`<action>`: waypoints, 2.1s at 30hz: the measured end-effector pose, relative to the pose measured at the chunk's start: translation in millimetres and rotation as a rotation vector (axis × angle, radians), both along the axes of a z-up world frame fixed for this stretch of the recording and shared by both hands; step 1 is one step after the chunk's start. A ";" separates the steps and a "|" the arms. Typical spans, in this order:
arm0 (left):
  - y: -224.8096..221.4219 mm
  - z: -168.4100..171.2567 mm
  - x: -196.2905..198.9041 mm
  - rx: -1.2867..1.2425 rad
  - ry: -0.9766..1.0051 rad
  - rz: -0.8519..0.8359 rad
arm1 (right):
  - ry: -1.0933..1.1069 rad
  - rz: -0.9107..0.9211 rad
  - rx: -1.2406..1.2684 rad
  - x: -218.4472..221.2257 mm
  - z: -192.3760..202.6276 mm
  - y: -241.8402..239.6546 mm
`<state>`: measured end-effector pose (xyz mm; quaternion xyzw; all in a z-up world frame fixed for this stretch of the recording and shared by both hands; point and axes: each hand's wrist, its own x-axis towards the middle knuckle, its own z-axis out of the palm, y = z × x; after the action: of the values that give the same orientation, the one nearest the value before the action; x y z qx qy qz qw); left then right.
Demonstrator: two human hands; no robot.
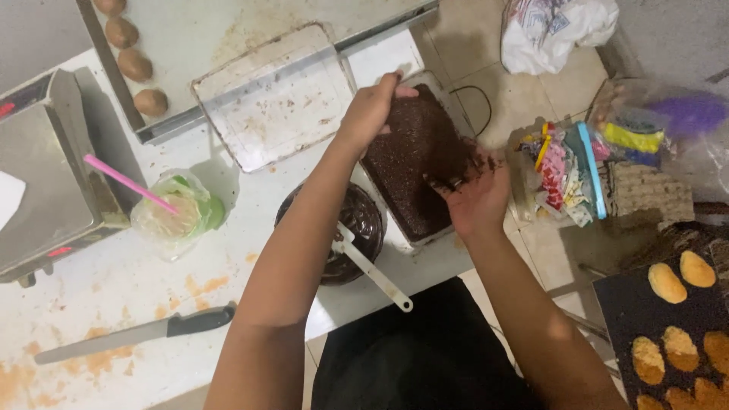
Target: Spreading chocolate frosting on bread rolls and dipping them into chocolate sprinkles
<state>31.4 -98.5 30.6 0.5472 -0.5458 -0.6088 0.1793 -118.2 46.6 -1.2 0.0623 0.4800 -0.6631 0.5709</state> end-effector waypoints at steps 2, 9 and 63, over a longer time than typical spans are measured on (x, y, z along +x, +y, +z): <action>2.1 5.4 0.5 0.084 0.019 0.074 | 0.024 0.031 0.062 4.7 17.0 -0.8; 2.6 13.7 3.2 0.198 0.076 0.083 | -0.022 0.092 0.110 -6.0 1.9 1.7; 58.0 -28.8 12.7 0.454 0.613 0.504 | 1.407 0.784 -0.180 -24.2 69.0 4.8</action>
<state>44.0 -40.5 1.8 0.4829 -0.1699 -0.7843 0.3504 -142.4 51.4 67.8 -0.5884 0.6585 -0.3346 0.3289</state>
